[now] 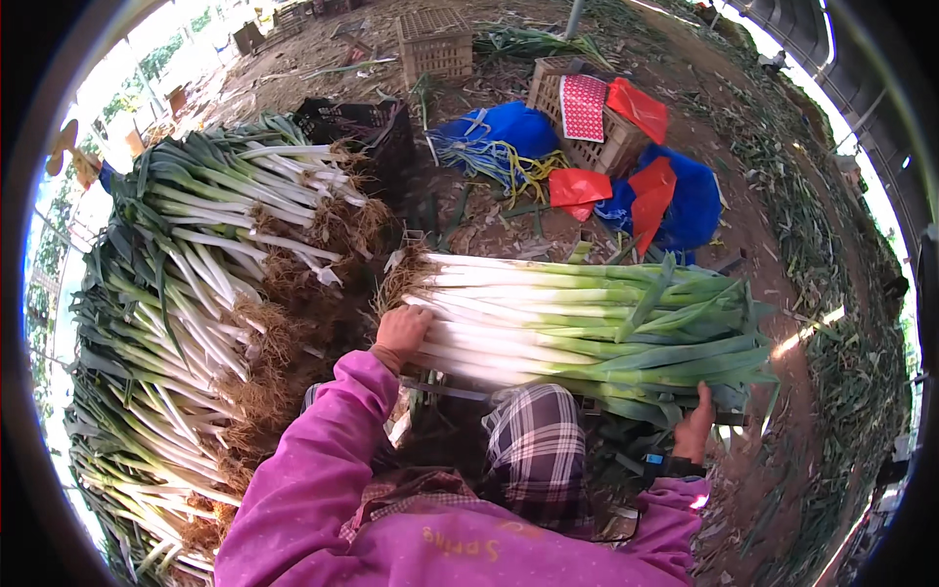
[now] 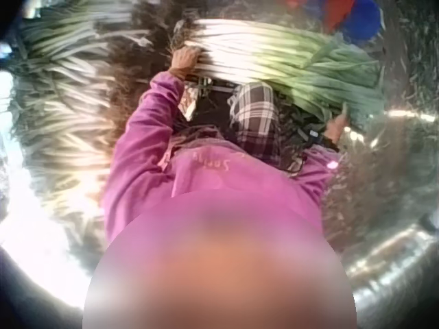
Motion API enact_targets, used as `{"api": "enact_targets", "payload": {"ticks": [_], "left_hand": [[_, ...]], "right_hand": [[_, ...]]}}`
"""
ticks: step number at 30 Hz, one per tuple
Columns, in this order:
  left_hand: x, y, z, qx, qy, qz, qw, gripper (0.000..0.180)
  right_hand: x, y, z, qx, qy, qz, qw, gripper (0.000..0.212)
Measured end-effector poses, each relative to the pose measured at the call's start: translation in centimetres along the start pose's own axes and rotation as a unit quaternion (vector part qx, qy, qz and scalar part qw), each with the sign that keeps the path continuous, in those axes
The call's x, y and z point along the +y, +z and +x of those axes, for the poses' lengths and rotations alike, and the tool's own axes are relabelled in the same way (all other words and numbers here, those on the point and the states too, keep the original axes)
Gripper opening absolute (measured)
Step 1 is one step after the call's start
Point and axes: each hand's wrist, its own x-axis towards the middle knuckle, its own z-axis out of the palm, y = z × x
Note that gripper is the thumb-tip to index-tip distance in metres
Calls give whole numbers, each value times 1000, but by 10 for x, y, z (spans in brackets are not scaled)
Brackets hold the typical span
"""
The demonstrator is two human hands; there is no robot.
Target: The person picks up leeks one at a time from a pile, shakes them, and places them onto a metal frame to align them.
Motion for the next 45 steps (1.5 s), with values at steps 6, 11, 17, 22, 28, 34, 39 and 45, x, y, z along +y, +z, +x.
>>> {"api": "enact_targets", "payload": {"ticks": [6, 11, 17, 22, 28, 34, 39, 45], "left_hand": [[77, -28, 21, -106, -15, -12, 994, 54], [78, 5, 16, -102, 55, -61, 991, 90], [75, 12, 19, -122, 28, -62, 990, 86], [81, 7, 24, -130, 25, -76, 988, 84], [87, 11, 25, -130, 23, -93, 987, 84], [81, 12, 22, -117, 21, -90, 989, 86], [83, 1, 21, -138, 11, -65, 988, 86], [97, -5, 26, -163, -11, -61, 985, 86]], "right_hand": [[-11, -51, 39, -32, -146, -272, 951, 70], [5, 10, 48, 183, 23, -166, 969, 58], [-30, 6, -1, 93, 45, 106, 989, 66], [-94, 25, 65, 28, -29, -5, 999, 72], [-181, -24, 151, 16, -71, -208, 975, 73], [-273, -132, 136, 217, -193, -667, 686, 40], [-239, -70, 93, -52, -309, -531, 787, 18], [-197, -41, 112, -206, -44, -823, 527, 31]]}}
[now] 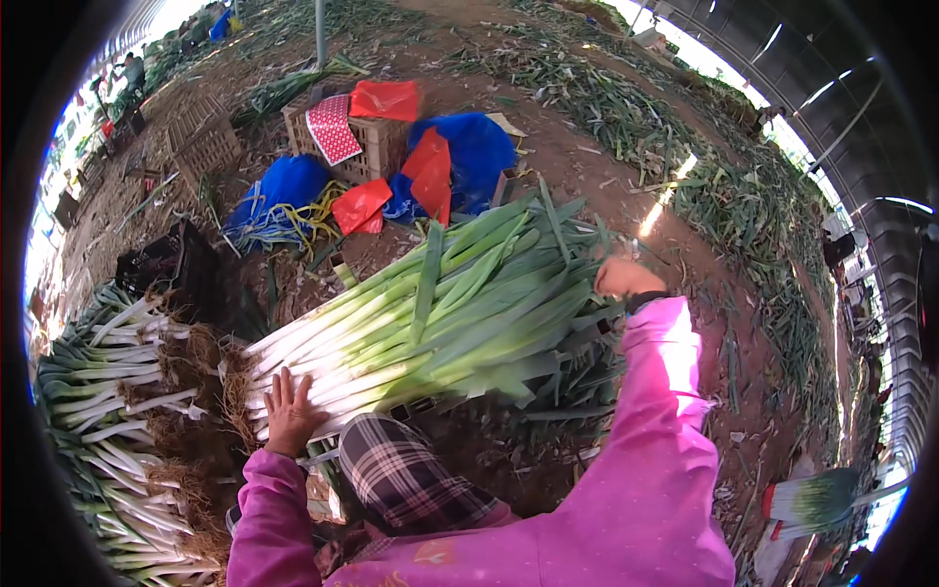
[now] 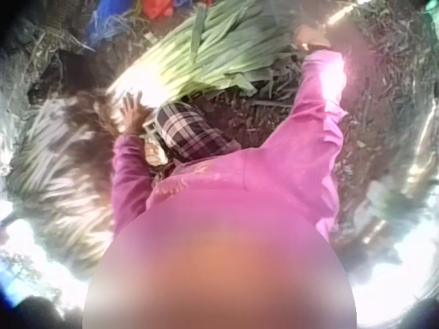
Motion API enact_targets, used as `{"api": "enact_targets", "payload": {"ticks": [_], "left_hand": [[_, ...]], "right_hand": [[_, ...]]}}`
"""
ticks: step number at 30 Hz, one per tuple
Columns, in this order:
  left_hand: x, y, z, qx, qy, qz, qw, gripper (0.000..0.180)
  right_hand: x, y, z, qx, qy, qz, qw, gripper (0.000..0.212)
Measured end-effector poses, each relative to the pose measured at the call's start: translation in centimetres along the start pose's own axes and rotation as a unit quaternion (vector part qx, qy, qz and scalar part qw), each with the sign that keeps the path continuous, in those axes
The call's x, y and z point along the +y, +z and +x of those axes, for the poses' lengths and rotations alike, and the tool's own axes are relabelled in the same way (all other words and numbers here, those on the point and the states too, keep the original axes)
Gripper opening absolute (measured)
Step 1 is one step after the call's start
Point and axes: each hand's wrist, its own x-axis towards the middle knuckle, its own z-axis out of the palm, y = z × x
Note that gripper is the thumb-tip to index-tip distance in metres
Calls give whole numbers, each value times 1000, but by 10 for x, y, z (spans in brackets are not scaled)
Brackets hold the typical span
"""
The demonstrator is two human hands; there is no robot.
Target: The person picks up leeks one at a time from a pile, shakes them, and places them onto a metal frame to align them.
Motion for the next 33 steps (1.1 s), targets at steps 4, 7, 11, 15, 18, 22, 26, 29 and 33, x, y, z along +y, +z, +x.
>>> {"api": "enact_targets", "payload": {"ticks": [4, 7, 11, 15, 18, 22, 26, 29, 33], "left_hand": [[4, -5, 1, -18, -18, 3, 1000, 86], [5, -4, 4, -25, -18, 10, 999, 87], [-5, -1, 0, -22, -28, 32, 999, 89], [-4, -3, -2, -22, -37, 36, 998, 89], [5, 3, 6, -20, -27, 36, 999, 89], [-2, 3, 4, -27, -27, 30, 999, 88], [-4, 1, 2, -29, -34, 34, 998, 88], [0, 3, 2, -29, -31, 34, 999, 89], [-1, -7, -2, -28, -40, 41, 998, 90]], "right_hand": [[17, 62, 3, 69, -37, 33, 996, 38], [16, 96, 18, 199, -25, 159, 967, 49], [3, 76, 13, 252, -31, 258, 932, 39], [-2, 62, 2, 113, -73, 267, 954, 30], [20, 107, 24, 210, -106, 365, 901, 27], [4, 135, 47, 419, 132, 294, 849, 19], [81, 91, -16, 497, 47, 65, 864, 22], [104, 71, -50, 342, 329, 50, 879, 28], [30, 63, -60, 324, -1, 270, 907, 36]]}}
